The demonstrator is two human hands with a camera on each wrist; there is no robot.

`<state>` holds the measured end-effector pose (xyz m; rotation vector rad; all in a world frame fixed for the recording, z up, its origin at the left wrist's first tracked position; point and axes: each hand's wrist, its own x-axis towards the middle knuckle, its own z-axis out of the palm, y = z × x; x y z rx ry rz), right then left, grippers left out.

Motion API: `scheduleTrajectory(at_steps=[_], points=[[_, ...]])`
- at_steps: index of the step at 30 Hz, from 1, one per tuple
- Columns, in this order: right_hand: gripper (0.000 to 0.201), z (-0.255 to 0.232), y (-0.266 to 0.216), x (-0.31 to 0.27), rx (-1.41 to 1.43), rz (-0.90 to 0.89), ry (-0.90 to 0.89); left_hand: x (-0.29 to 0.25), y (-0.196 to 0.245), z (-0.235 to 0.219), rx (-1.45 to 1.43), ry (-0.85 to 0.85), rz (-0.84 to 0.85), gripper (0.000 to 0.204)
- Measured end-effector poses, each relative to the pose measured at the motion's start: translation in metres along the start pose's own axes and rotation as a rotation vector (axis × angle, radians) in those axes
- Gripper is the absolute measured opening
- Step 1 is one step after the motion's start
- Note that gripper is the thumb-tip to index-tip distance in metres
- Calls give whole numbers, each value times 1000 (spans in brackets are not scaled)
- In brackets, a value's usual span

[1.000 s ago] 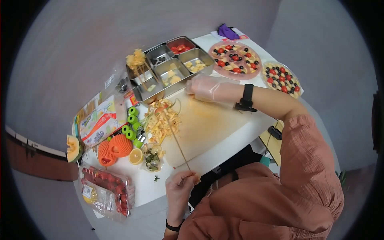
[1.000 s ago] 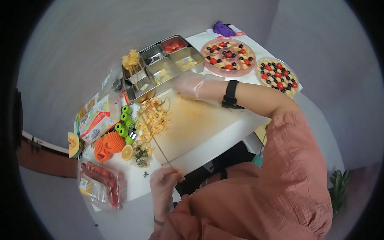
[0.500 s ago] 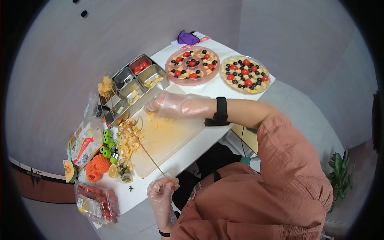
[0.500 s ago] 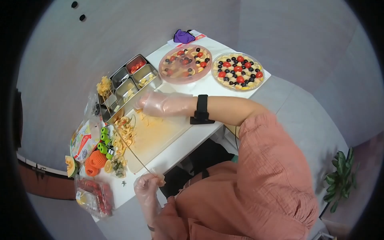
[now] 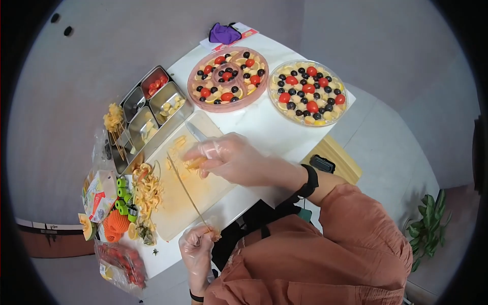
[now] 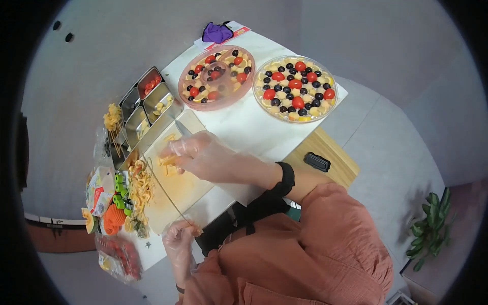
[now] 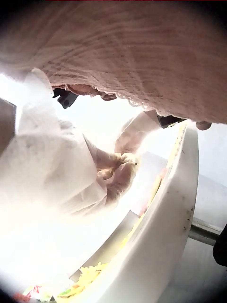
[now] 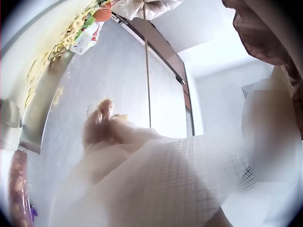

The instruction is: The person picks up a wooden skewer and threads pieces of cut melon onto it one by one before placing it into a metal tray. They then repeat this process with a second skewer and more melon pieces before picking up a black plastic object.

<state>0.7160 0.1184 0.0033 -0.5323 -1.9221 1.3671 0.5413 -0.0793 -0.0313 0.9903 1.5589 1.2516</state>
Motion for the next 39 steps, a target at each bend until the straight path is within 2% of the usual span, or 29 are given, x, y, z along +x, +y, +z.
scheduleTrajectory(at_steps=[1,3,4,6,7,9,10,12,13,17,19,23,26,28,31,34,39], points=[[25,-2,4,-1,11,8,-8,4,4,4,2,8,-13,8],[27,-5,10,-2,220,129,133,12,16,11,151,-56,4,9],[27,-10,10,-2,232,135,116,16,15,14,152,-38,-9,9],[26,-22,3,-3,356,304,205,24,6,14,148,-112,-14,10],[26,-24,10,-3,366,303,176,27,3,14,148,-82,-20,10],[24,-27,26,-3,578,236,346,34,2,18,104,-159,-58,11],[24,-29,26,-1,580,233,315,38,8,20,103,-191,-87,11],[24,-33,24,3,518,221,423,41,16,24,109,-175,-117,11],[24,-33,22,5,514,217,406,41,17,24,122,-189,-154,11],[28,-33,11,5,447,212,443,42,13,22,259,-214,-9,12],[29,-31,5,2,427,209,452,37,15,20,263,-222,-123,13],[27,-16,-1,-3,379,174,455,21,1,10,246,-201,10,13],[25,2,-7,-5,364,166,463,7,-4,0,189,-180,-60,12],[24,15,-12,-6,328,159,455,0,-9,-5,164,-176,48,12],[23,28,-19,-4,308,122,417,-8,-23,-14,143,-172,68,12],[23,39,-26,-1,260,133,419,-16,-22,-19,89,-153,1,13],[23,48,-23,4,206,99,389,-19,-19,-23,91,-106,20,12]])
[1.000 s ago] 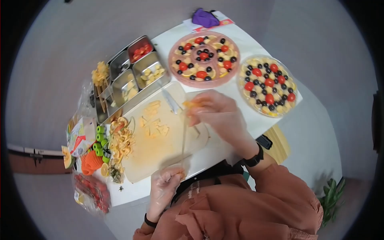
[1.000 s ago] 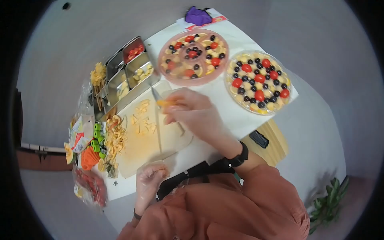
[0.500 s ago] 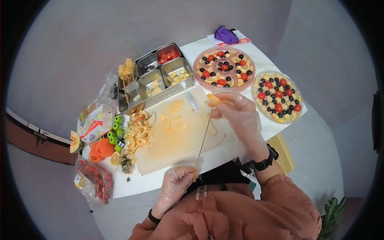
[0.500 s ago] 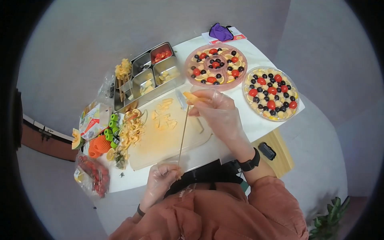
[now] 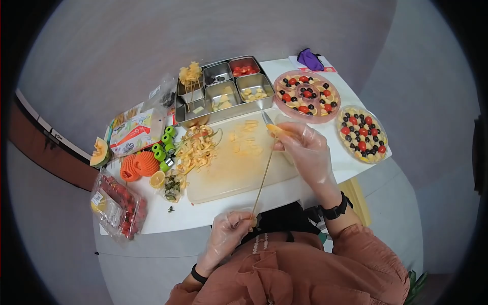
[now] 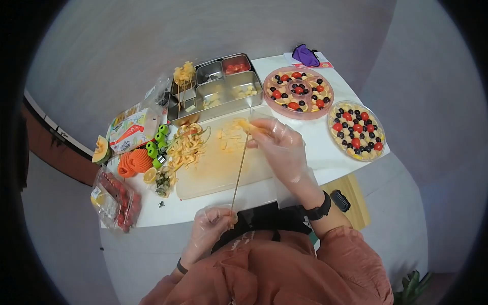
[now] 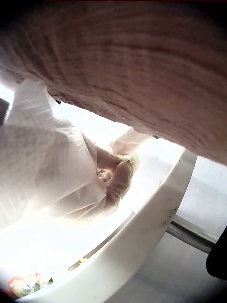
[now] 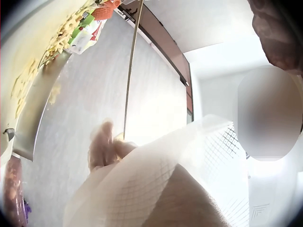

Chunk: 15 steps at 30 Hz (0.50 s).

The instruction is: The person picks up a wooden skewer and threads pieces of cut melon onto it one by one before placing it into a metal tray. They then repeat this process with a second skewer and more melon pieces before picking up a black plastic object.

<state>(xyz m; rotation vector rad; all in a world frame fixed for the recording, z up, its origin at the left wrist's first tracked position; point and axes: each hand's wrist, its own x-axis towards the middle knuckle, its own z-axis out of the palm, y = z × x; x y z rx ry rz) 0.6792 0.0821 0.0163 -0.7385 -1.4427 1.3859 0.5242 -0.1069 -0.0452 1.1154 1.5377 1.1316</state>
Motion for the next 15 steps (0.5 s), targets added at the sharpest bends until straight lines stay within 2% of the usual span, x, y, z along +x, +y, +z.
scheduleTrajectory(at_steps=[7,15], points=[[23,5,7,0,-9,-11,25,6,-13,-4,11,13,74,9],[21,11,11,8,-7,-25,39,14,-11,-11,12,2,9,10]])
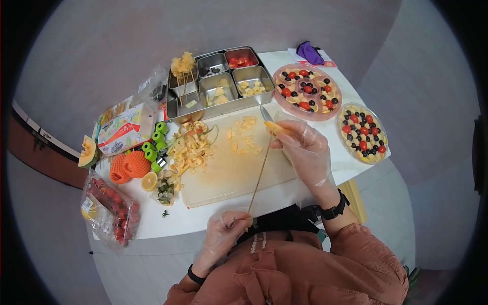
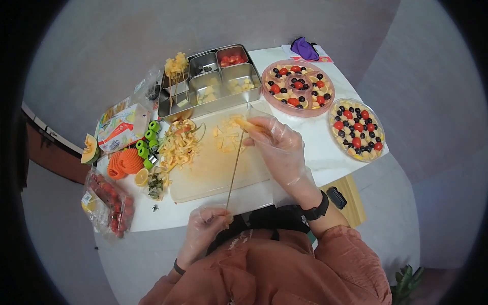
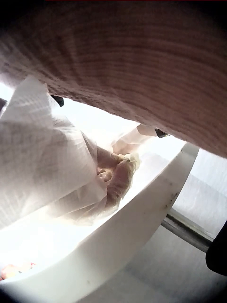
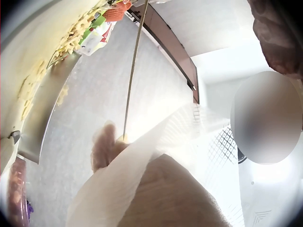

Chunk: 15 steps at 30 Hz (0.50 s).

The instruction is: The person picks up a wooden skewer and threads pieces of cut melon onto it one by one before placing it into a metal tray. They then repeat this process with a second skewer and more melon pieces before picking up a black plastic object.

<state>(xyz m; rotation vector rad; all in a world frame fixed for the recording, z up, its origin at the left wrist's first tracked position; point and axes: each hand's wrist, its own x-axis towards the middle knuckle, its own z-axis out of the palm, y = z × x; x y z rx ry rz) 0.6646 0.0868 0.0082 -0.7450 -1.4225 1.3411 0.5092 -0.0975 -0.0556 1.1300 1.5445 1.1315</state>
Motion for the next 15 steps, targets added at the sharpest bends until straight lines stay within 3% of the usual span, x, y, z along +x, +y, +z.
scheduleTrajectory(at_steps=[7,15], points=[[22,-1,6,6,-104,10,24,5,6,-5,100,-40,-14,12],[18,-5,13,11,-286,-190,32,6,1,-4,49,-33,-20,10]])
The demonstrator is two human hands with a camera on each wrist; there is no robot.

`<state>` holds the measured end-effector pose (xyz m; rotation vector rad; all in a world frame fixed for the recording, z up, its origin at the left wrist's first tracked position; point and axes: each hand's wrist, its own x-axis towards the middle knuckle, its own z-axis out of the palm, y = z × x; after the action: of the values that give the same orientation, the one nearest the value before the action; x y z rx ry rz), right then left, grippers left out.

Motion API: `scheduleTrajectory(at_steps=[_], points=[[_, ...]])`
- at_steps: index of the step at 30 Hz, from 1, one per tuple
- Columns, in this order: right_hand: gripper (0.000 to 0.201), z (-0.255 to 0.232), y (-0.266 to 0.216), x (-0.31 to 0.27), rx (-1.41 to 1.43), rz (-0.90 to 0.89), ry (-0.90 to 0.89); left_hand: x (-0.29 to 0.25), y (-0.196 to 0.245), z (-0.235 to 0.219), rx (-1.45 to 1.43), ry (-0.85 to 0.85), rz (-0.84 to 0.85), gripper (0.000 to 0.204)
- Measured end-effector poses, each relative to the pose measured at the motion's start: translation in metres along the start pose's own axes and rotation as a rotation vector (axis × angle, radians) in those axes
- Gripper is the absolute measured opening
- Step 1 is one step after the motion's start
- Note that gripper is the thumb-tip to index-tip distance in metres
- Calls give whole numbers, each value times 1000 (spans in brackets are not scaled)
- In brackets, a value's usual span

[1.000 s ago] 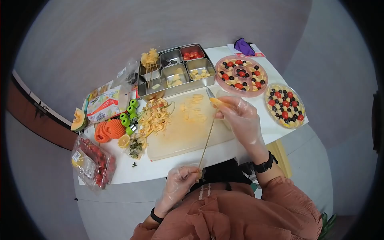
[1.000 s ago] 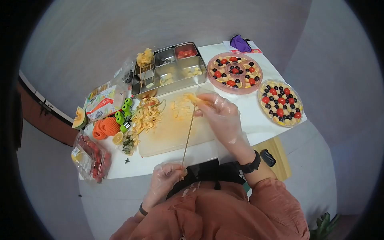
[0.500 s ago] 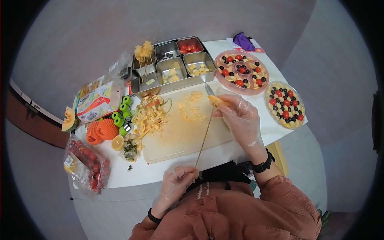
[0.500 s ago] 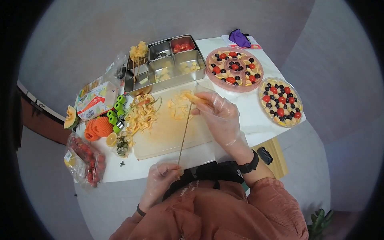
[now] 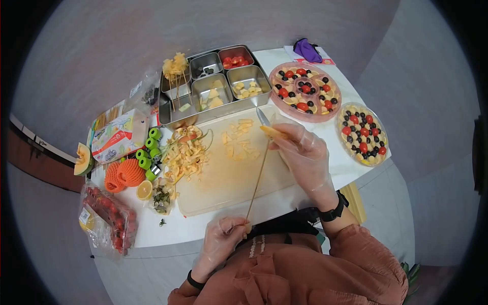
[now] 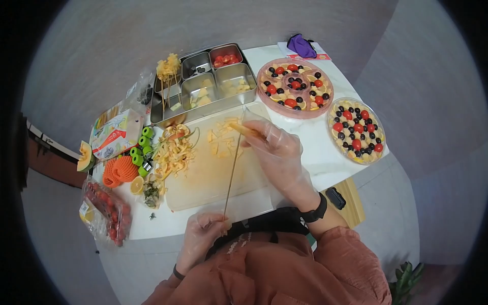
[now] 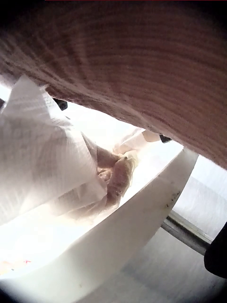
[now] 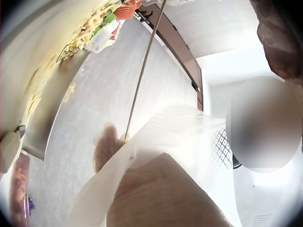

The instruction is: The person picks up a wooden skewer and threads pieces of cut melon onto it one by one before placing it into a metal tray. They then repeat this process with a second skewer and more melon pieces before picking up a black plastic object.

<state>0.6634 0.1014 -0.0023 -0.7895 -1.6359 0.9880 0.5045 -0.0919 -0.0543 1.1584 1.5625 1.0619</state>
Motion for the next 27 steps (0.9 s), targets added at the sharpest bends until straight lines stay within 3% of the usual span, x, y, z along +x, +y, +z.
scheduleTrajectory(at_steps=[7,9,22,27], points=[[22,-10,2,6,-287,-261,19,0,9,-1,-145,-63,-25,11],[24,-14,1,7,-402,-431,-30,0,6,0,-169,-55,-22,11],[28,-17,0,11,-358,-514,-37,5,30,0,-101,-39,-5,7],[28,-16,-2,7,-346,-541,-125,6,27,1,-101,-30,29,9]])
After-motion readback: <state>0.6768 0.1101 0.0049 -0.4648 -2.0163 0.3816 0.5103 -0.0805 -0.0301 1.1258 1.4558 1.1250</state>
